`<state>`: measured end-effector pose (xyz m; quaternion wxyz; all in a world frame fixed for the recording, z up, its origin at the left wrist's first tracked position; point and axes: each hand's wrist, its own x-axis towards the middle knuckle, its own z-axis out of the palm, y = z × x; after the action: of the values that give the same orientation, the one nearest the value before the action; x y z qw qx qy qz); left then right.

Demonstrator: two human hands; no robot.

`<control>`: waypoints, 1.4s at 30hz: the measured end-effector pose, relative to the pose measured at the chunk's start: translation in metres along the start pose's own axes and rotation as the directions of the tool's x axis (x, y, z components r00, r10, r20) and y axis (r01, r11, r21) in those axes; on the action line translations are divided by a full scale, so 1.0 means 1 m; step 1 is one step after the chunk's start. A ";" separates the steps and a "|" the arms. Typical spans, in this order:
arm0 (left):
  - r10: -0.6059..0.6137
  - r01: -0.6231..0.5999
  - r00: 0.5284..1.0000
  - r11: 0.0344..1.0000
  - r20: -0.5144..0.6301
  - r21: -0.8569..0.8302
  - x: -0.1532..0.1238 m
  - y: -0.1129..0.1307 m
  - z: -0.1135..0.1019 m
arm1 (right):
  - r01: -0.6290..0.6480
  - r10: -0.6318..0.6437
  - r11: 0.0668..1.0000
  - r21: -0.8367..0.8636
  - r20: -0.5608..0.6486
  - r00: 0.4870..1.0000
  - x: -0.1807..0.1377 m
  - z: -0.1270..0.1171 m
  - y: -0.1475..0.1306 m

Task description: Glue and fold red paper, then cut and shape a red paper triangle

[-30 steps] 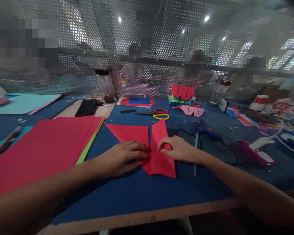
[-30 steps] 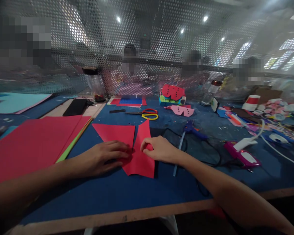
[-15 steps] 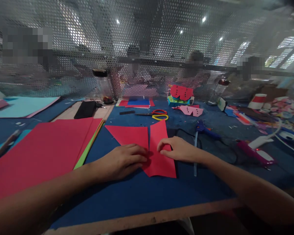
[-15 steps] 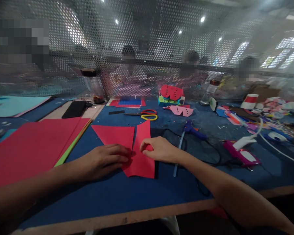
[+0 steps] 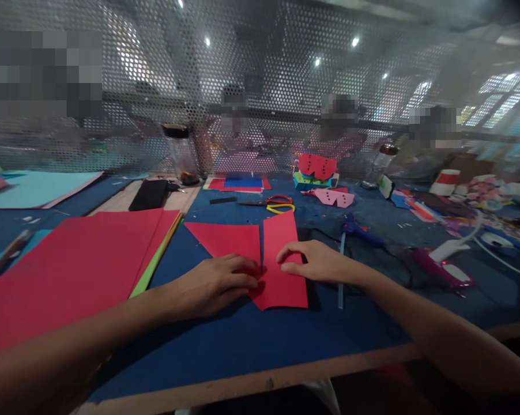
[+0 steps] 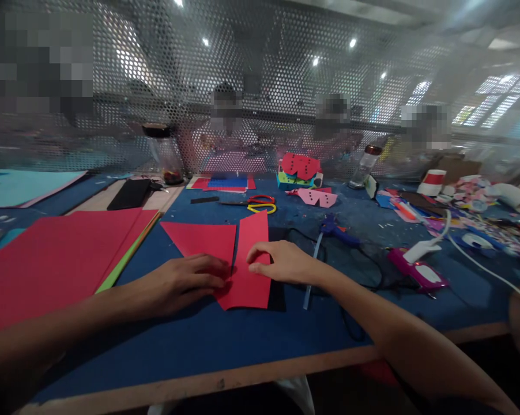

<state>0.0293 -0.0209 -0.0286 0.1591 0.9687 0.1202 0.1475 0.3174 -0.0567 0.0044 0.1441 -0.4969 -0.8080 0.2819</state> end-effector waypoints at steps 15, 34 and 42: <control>-0.103 0.102 0.994 0.994 0.024 0.041 -0.004 0.032 -0.003 | -0.013 0.013 0.999 0.040 -0.006 1.000 -0.018 0.016 -0.005; -0.057 0.055 0.998 0.995 0.027 0.088 -0.010 0.034 0.000 | 0.011 -0.011 0.999 0.041 0.007 1.000 -0.020 0.014 -0.003; -0.027 0.023 0.998 0.996 0.049 0.088 -0.011 0.035 -0.002 | 0.021 -0.023 0.998 0.052 0.037 0.999 -0.023 0.011 -0.005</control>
<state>0.0253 -0.0553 -0.0173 0.1213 0.9766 0.1347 0.1159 0.3188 -0.0818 -0.0009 0.1446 -0.4789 -0.8084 0.3102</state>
